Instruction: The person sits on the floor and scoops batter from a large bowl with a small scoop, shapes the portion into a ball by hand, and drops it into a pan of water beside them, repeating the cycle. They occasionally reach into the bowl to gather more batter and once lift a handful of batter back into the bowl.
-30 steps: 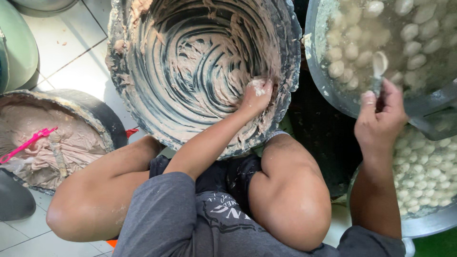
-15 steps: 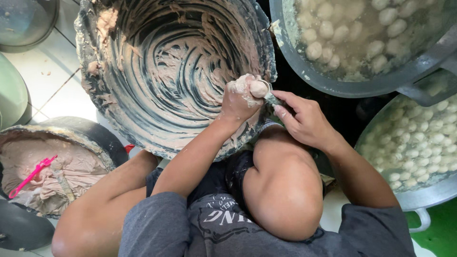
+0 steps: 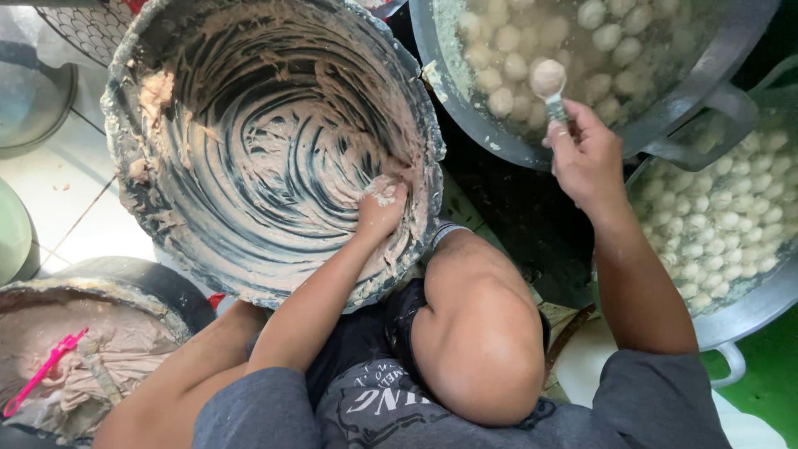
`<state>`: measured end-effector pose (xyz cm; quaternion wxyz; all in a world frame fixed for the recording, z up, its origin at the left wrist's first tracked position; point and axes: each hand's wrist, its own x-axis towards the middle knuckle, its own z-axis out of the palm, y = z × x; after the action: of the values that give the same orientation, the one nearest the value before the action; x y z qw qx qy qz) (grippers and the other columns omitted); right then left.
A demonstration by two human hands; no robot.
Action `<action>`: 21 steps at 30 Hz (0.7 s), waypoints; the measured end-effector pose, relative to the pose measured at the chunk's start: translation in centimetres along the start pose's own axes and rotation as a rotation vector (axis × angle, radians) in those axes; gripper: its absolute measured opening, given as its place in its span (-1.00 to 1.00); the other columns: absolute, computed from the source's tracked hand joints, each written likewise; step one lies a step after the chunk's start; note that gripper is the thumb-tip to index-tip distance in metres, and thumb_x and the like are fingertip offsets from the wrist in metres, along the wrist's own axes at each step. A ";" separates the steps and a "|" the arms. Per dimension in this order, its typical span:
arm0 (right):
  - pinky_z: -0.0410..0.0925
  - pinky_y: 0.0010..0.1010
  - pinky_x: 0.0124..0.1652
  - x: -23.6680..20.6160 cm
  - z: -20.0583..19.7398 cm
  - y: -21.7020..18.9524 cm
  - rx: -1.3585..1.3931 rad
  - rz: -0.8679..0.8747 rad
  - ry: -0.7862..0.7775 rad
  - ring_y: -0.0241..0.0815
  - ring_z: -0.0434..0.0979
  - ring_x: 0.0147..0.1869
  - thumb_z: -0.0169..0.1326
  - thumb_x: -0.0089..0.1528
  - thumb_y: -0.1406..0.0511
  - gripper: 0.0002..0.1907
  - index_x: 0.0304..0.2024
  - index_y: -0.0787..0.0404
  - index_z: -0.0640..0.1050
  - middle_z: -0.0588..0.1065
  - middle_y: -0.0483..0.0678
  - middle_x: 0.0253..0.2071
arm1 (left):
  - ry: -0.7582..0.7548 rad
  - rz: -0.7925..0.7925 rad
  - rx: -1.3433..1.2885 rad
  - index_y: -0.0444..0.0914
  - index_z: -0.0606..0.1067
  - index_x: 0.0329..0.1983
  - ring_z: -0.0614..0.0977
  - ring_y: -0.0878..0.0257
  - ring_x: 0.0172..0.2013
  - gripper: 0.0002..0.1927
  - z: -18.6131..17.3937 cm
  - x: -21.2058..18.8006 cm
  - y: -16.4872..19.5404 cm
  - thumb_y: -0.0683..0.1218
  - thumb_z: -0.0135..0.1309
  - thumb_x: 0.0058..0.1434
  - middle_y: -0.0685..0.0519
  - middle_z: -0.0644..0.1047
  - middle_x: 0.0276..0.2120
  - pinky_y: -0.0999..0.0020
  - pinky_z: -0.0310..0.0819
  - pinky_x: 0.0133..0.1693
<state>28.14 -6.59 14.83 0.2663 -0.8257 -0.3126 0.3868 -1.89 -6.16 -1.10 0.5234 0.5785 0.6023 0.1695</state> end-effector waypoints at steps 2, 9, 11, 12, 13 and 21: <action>0.39 -0.23 -0.20 0.4 -1.5 0.6 -0.371 -0.354 0.161 0.02 0.54 -0.20 0.12 0.41 0.35 -0.68 0.20 0.30 0.52 0.57 0.09 -0.16 | -0.060 0.158 0.029 -0.27 0.60 -0.26 0.64 -0.15 -0.22 -0.68 0.1 0.2 0.8 0.07 0.04 0.35 -0.14 0.63 -0.30 0.06 0.48 -0.16; 0.40 -0.08 -0.13 0.1 -2.8 0.7 -0.666 -0.510 0.334 0.20 0.59 -0.12 0.17 0.39 0.38 -0.77 0.09 0.29 0.55 0.57 0.15 -0.16 | 0.057 0.179 -0.006 -0.33 0.49 -0.45 0.56 -0.19 -0.34 -0.64 -1.9 1.5 7.1 0.00 0.02 0.40 -0.22 0.51 -0.45 -0.01 0.41 -0.28; 0.42 -0.19 -0.10 -1.0 -1.9 -0.1 -0.460 -0.515 0.314 0.08 0.59 -0.13 0.11 0.42 0.43 -0.79 0.10 0.35 0.50 0.56 0.14 -0.13 | 0.173 0.515 0.098 -0.31 0.44 -0.51 0.56 -0.20 -0.35 -0.68 -2.6 1.3 8.8 -0.09 0.08 0.36 -0.18 0.48 -0.47 -0.03 0.40 -0.28; 0.44 -0.24 -0.08 -1.8 -1.5 -0.7 -0.360 -0.514 0.300 0.02 0.60 -0.13 0.08 0.43 0.45 -0.80 0.11 0.38 0.48 0.56 0.13 -0.11 | 0.224 0.702 0.134 -0.28 0.41 -0.52 0.56 -0.20 -0.35 -0.71 -2.9 1.2 9.4 -0.12 0.12 0.32 -0.15 0.46 -0.48 -0.04 0.40 -0.29; 0.42 -0.29 -0.14 -2.7 -0.6 -1.3 -0.225 -0.428 0.140 -0.03 0.56 -0.18 0.07 0.44 0.43 -0.80 0.11 0.36 0.49 0.56 0.11 -0.14 | 0.226 0.642 0.073 -0.27 0.41 -0.50 0.56 -0.18 -0.37 -0.73 -3.3 1.1 10.0 -0.11 0.15 0.28 -0.13 0.47 -0.48 -0.01 0.42 -0.31; 0.41 -0.50 -0.20 -6.9 4.8 -5.1 -0.207 -0.663 -0.376 -0.35 0.51 -0.23 0.10 0.36 0.40 -0.66 0.19 0.32 0.50 0.54 -0.01 -0.20 | 0.204 0.641 0.082 -0.26 0.44 -0.34 0.58 -0.12 -0.41 -0.79 -3.2 0.7 10.2 -0.13 0.26 0.09 -0.10 0.48 -0.40 0.03 0.49 -0.36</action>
<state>19.17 -7.25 18.90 0.2300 -0.6172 -0.6430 0.3908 0.89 -1.50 8.15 0.3567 0.7391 0.4452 0.3582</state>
